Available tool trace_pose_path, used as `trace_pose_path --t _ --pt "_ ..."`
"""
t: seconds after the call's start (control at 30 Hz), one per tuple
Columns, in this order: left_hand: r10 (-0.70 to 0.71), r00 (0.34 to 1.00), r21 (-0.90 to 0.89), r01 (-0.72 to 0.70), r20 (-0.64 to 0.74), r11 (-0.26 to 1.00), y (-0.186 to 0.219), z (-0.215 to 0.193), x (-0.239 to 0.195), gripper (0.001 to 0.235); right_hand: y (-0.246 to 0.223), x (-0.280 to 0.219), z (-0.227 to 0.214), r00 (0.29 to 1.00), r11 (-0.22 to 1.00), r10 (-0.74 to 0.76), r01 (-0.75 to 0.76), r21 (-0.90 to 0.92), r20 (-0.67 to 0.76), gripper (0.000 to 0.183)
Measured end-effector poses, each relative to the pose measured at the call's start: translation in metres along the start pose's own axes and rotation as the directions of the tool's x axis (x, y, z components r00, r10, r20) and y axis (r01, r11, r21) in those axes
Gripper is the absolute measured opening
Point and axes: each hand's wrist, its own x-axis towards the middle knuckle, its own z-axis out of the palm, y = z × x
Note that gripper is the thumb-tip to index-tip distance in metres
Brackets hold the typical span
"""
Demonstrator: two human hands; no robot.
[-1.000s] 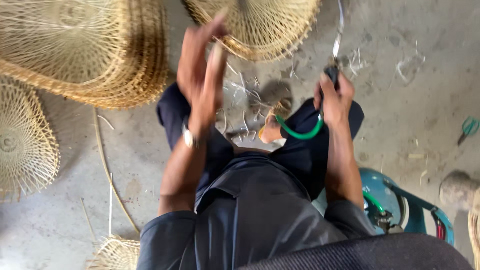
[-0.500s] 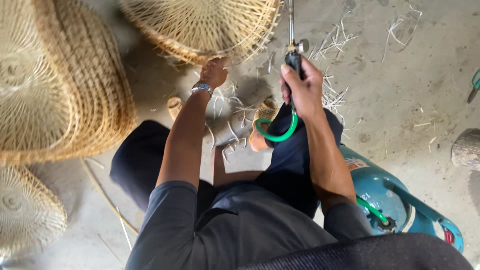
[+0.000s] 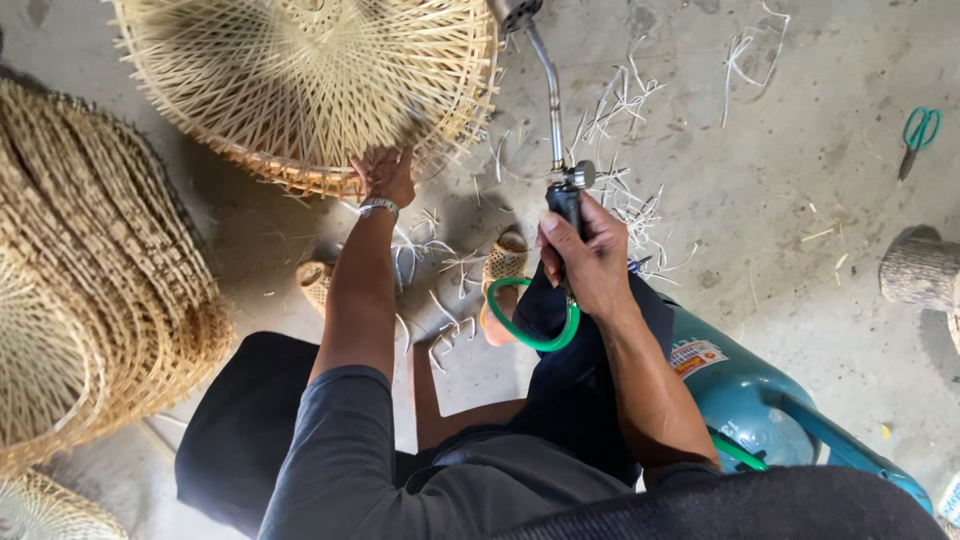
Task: The person uses a handheld blowtorch to apply heat to the surface of woven bamboo baskets. They hold each basket with one hand and move the torch flame across the weave, then place the treated basket onto a stack on the floor.
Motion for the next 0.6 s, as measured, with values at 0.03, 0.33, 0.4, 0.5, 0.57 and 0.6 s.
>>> trace_pose_path --t 0.03,0.33,0.4,0.5,0.57,0.6 --pt "0.007 1.000 0.025 -0.007 -0.004 1.000 -0.002 0.000 0.000 0.077 0.000 0.000 0.000 1.000 1.000 0.003 -0.003 -0.002 0.003 0.020" --pt "0.018 1.000 -0.025 -0.017 0.011 1.000 0.019 -0.037 -0.006 0.085 0.005 0.001 -0.001 0.999 1.000 0.026 -0.026 0.005 0.022 0.025" --pt "0.010 0.996 -0.051 -0.005 0.093 0.999 0.027 -0.052 -0.011 0.091 0.005 0.002 -0.002 0.999 1.000 0.028 -0.028 0.006 0.018 0.025" --pt "0.002 0.999 -0.009 -0.001 0.055 1.000 0.037 -0.060 -0.017 0.094 0.006 0.000 -0.002 1.000 1.000 0.022 -0.022 0.012 0.019 0.024" --pt "0.001 1.000 0.052 -0.001 -0.009 0.999 0.039 -0.057 -0.017 0.093 0.006 0.000 -0.001 1.000 1.000 0.016 -0.016 0.017 0.022 0.023" --pt "0.001 0.999 0.086 0.002 -0.032 0.996 0.039 -0.053 -0.015 0.091 0.005 0.001 -0.002 1.000 1.000 0.019 -0.019 0.012 0.018 0.023"
